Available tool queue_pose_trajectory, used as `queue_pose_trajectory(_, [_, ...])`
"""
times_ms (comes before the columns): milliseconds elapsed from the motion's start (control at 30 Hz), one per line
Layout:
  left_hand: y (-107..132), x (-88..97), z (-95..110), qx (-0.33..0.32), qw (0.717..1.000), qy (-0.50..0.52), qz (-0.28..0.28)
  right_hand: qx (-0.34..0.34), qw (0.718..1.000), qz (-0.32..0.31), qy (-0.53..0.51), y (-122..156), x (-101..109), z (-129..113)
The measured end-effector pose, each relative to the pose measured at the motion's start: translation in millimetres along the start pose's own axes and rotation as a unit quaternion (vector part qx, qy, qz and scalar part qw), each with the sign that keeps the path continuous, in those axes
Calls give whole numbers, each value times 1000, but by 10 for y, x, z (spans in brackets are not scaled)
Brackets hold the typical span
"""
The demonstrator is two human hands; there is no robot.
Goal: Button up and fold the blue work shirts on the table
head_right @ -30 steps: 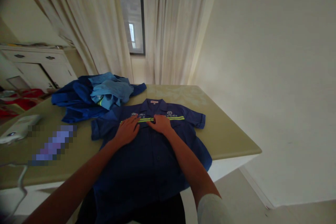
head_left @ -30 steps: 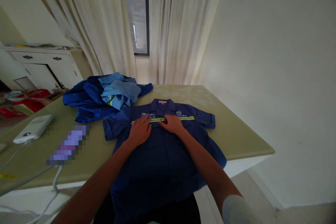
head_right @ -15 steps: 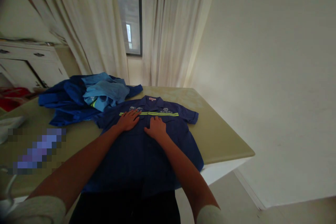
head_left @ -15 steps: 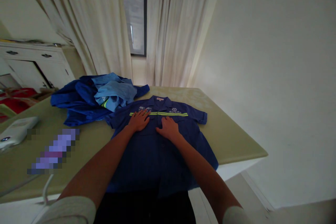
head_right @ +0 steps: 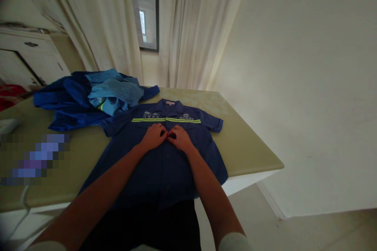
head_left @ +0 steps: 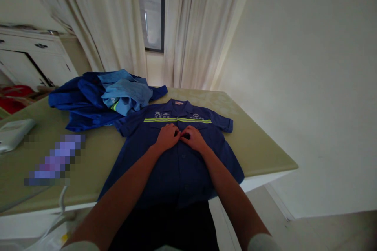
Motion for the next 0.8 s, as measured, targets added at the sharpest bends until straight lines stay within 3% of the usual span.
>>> queue_pose_trajectory(100, [-29, -27, -72, -5, 996, 80, -36, -37, 997, 17, 65, 14, -21, -79])
queue_pose_trajectory(167, [-55, -34, -122, 17, 992, 125, -29, -51, 993, 35, 104, 25, -19, -118])
queue_pose_trajectory(333, [-72, -85, -186, 73, 986, 150, -3, 18, 989, 11, 144, 19, -60, -173])
queue_pose_trajectory(500, [-72, -97, -177, 35, 985, 170, 13, 10, 997, 31, 73, -11, -43, -92])
queue_pose_trajectory(633, [-79, -83, -203, 57, 981, 184, 9, 39, 998, 43, 32, -13, -25, -101])
queue_pose_trajectory(800, [-71, -62, -211, 43, 976, 211, 16, 18, 998, 33, -45, -6, -16, -42])
Point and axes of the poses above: each hand's wrist, its own y-axis away from the middle knuckle, its own x-axis out of the back of the hand, z = x × y, the point moved 4 cm from there along -y, towards the middle knuckle, and after that the axes turned 6 degrees about -z, right-handed, at the moved point
